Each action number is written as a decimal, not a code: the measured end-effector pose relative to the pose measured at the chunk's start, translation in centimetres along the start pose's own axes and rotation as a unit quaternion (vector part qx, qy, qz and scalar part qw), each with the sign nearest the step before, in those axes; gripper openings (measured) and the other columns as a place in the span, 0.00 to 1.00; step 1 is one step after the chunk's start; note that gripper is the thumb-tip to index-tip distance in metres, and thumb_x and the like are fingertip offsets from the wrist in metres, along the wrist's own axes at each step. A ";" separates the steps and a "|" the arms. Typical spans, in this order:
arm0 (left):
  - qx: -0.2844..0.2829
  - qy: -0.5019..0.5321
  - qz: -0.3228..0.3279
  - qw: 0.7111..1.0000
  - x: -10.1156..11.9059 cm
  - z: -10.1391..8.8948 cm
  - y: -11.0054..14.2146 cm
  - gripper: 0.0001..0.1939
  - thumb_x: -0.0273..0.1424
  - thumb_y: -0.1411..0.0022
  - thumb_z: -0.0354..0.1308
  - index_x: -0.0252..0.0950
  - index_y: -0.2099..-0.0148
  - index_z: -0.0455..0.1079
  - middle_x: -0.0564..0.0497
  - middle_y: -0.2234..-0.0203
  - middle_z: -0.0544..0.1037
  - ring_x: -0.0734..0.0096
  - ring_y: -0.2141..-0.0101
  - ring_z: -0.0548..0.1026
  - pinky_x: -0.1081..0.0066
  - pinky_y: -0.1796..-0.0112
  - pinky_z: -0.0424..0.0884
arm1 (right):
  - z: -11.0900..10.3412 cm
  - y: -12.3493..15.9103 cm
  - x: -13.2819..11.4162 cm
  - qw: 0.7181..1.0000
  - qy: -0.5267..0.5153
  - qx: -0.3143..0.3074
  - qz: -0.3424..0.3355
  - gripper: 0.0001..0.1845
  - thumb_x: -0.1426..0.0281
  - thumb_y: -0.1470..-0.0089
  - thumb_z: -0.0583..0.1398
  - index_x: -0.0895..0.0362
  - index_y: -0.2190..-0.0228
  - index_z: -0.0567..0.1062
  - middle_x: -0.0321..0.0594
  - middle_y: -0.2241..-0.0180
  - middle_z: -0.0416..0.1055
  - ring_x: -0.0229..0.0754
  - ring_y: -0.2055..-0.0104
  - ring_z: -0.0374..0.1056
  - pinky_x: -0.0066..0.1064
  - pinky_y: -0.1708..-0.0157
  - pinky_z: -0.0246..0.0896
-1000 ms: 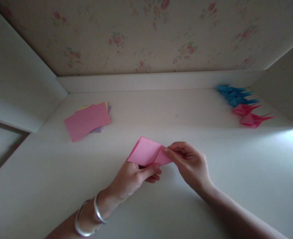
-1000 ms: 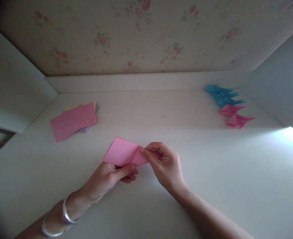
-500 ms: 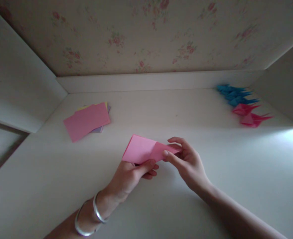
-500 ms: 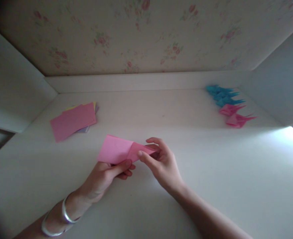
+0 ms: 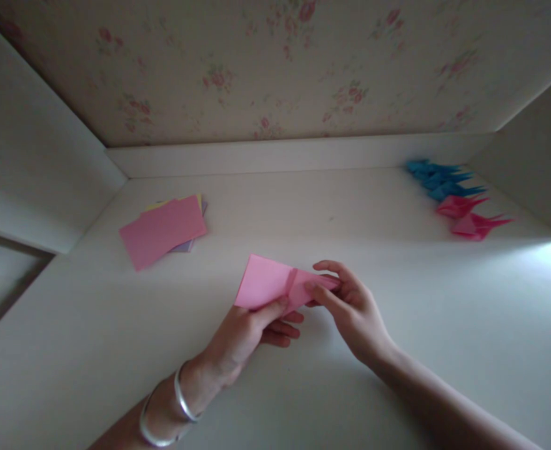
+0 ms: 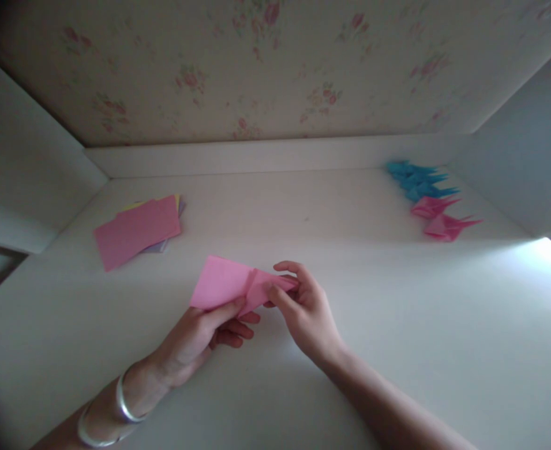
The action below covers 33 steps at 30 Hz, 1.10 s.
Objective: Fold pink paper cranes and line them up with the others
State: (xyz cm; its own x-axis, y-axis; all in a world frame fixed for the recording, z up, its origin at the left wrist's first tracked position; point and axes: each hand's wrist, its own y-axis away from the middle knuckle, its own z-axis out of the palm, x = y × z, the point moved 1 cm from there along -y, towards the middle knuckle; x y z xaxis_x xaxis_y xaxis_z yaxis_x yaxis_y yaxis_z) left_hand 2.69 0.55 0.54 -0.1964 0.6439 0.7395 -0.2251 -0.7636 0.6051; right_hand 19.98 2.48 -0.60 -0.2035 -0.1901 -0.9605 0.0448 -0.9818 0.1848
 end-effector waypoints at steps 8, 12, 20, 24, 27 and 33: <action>-0.007 -0.023 0.013 1.000 0.2 0.3 0.2 0.12 0.32 0.42 0.66 0.32 0.56 0.79 0.45 0.65 0.85 0.71 0.71 0.81 0.77 0.72 0.75 | -0.2 0.1 -0.1 1.000 0.008 0.015 -0.006 0.19 0.62 0.51 0.68 0.55 0.60 0.70 0.34 0.74 0.77 0.38 0.73 0.73 0.28 0.71 0.71; -0.008 -0.032 0.028 0.999 0.1 0.3 0.2 0.12 0.32 0.43 0.67 0.32 0.57 0.79 0.46 0.67 0.84 0.71 0.71 0.81 0.78 0.72 0.75 | -0.3 0.1 0.0 1.000 0.017 0.023 -0.010 0.19 0.62 0.51 0.69 0.55 0.60 0.71 0.33 0.76 0.76 0.37 0.75 0.72 0.26 0.73 0.69; 0.026 -0.050 0.068 0.996 -0.2 0.2 0.3 0.10 0.32 0.42 0.66 0.32 0.60 0.80 0.47 0.70 0.84 0.69 0.71 0.81 0.75 0.70 0.77 | -0.2 0.0 0.1 1.000 -0.016 0.011 0.012 0.24 0.63 0.51 0.69 0.53 0.54 0.69 0.32 0.75 0.77 0.35 0.74 0.72 0.26 0.70 0.70; 0.036 -0.038 0.090 0.995 -0.2 0.2 0.3 0.09 0.33 0.43 0.67 0.34 0.62 0.80 0.49 0.70 0.84 0.68 0.71 0.81 0.74 0.69 0.78 | 0.3 0.1 0.2 0.996 -0.044 -0.072 0.033 0.19 0.63 0.48 0.68 0.53 0.56 0.73 0.32 0.74 0.76 0.36 0.70 0.72 0.28 0.66 0.69; 0.045 -0.056 0.102 0.992 -0.2 0.2 0.4 0.08 0.35 0.44 0.67 0.35 0.68 0.81 0.50 0.75 0.83 0.67 0.72 0.81 0.73 0.69 0.79 | 0.8 0.5 0.1 0.983 0.005 -0.180 0.041 0.11 0.62 0.44 0.65 0.57 0.69 0.77 0.35 0.72 0.76 0.37 0.69 0.70 0.27 0.65 0.65; 0.022 -0.054 0.122 0.991 0.0 0.3 0.5 0.07 0.34 0.43 0.67 0.36 0.67 0.81 0.52 0.77 0.83 0.70 0.74 0.80 0.76 0.71 0.78 | 1.1 1.1 -0.4 0.982 0.078 -0.166 0.053 0.20 0.58 0.41 0.61 0.58 0.78 0.78 0.37 0.76 0.76 0.38 0.71 0.68 0.27 0.69 0.61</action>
State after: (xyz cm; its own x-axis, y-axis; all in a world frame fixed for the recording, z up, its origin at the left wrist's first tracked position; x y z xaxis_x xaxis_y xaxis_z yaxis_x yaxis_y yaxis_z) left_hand 2.84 0.15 0.89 -0.1358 0.4323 0.8914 -0.1417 -0.8990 0.4144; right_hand 19.00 1.50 0.22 -0.0289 -0.2626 -0.9645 0.3789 -0.8957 0.2325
